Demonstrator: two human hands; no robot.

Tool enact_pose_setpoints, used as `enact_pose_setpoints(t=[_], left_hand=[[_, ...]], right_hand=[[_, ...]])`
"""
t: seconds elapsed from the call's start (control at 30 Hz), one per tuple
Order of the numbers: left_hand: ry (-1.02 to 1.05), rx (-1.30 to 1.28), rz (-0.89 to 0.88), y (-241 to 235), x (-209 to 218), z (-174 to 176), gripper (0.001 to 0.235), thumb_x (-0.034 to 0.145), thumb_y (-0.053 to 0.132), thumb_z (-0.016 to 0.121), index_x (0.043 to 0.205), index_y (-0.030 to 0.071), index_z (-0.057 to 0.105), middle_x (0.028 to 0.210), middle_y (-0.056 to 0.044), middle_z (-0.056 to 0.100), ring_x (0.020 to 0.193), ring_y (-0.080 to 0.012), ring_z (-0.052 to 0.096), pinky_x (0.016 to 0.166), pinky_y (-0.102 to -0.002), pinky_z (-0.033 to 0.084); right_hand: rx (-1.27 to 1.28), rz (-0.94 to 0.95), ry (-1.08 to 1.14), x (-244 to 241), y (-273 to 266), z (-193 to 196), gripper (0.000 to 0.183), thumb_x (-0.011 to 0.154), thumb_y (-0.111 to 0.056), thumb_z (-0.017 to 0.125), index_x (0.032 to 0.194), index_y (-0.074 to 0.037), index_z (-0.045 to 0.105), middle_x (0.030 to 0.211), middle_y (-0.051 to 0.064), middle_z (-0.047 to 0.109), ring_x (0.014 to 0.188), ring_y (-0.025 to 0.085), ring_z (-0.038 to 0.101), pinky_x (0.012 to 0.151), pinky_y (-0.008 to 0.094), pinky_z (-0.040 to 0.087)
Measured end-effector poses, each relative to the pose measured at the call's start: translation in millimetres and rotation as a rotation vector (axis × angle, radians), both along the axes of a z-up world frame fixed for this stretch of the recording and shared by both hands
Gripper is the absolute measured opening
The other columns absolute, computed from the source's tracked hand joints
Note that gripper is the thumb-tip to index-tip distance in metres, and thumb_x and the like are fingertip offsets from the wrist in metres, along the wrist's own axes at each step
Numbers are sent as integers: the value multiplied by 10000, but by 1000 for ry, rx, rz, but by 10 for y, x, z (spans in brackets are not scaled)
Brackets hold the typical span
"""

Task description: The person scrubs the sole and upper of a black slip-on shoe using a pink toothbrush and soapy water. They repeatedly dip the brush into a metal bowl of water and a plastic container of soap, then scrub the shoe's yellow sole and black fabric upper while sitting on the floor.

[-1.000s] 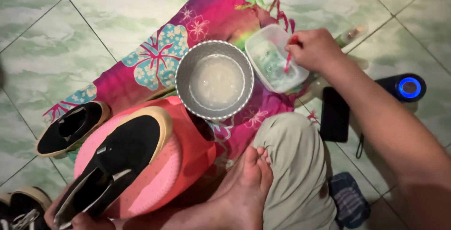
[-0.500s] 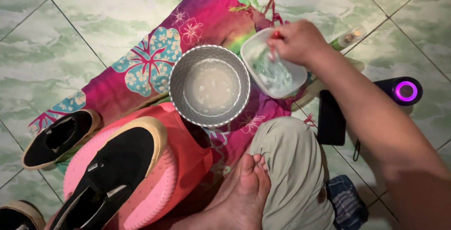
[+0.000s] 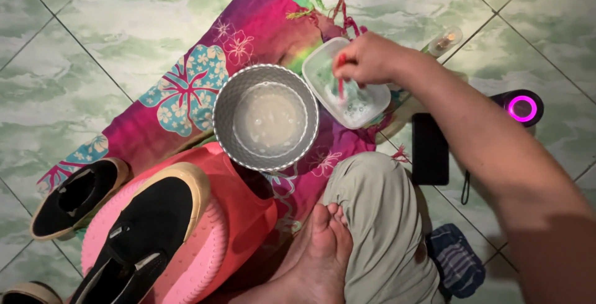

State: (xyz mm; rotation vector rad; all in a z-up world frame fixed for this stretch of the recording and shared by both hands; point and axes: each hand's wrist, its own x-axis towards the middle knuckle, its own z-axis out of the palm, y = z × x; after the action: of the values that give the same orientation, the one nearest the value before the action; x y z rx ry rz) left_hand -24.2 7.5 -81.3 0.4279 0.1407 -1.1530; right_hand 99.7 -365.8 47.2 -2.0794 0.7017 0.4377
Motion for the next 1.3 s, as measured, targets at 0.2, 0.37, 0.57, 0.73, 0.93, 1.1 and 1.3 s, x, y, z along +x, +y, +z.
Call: enact_pose_setpoints(t=[0.2, 0.37, 0.57, 0.73, 0.93, 1.1, 1.3], left_hand=[[-84, -90, -45, 22, 38, 72, 497, 1115, 205, 395, 1529, -52, 301, 1561, -190, 415, 1462, -249, 414, 1270, -354, 292], [-106, -239, 2, 30, 26, 193, 549, 1151, 222, 349, 1592, -38, 150, 1669, -169, 223, 1557, -246, 235, 1321, -355, 165], [-241, -73, -22, 36, 24, 196, 588, 1126, 288, 441, 1578, -22, 231, 1628, -189, 323, 1507, -249, 349, 1280, -361, 254], [-64, -4, 53, 44, -110, -35, 551, 1098, 276, 436, 1534, -37, 310, 1566, -195, 405, 1452, -257, 415, 1258, -370, 281], [2, -150, 91, 21, -136, -22, 591, 1115, 310, 442, 1563, -21, 245, 1622, -154, 320, 1513, -225, 318, 1293, -351, 203], [-167, -275, 40, -1, -69, 187, 640, 1146, 289, 412, 1616, -6, 95, 1702, -151, 130, 1586, -249, 144, 1336, -380, 99], [-39, -265, 94, -30, -103, 184, 614, 1145, 309, 414, 1601, -14, 157, 1674, -152, 209, 1563, -232, 220, 1326, -356, 135]], right_hand=[[-63, 157, -16, 77, -103, -51, 169, 1049, -147, 603, 1063, -102, 766, 949, 91, 791, 762, 155, 744, 671, 235, 591], [-39, 177, 15, 113, -138, -86, 176, 1045, -141, 589, 1101, -96, 749, 888, 90, 762, 670, 132, 652, 611, 259, 490], [-32, 247, -32, 169, -166, -141, 186, 1022, -128, 573, 1054, -75, 748, 1008, 93, 781, 808, 178, 733, 815, 357, 564], [-84, 266, 78, 180, -120, -68, 173, 1045, -173, 591, 1069, -93, 742, 889, 78, 720, 706, 154, 632, 679, 310, 491], [-63, 259, 100, 179, -147, -69, 168, 1047, -150, 592, 1083, -77, 739, 891, 93, 734, 697, 148, 646, 646, 268, 507], [-85, 173, 90, 145, -126, -8, 173, 1079, -171, 594, 1001, -67, 709, 739, 34, 619, 528, 97, 438, 513, 216, 385], [-162, 271, 41, 169, -186, -103, 296, 1067, -197, 630, 787, -113, 580, 702, 8, 538, 557, 110, 426, 543, 254, 382]])
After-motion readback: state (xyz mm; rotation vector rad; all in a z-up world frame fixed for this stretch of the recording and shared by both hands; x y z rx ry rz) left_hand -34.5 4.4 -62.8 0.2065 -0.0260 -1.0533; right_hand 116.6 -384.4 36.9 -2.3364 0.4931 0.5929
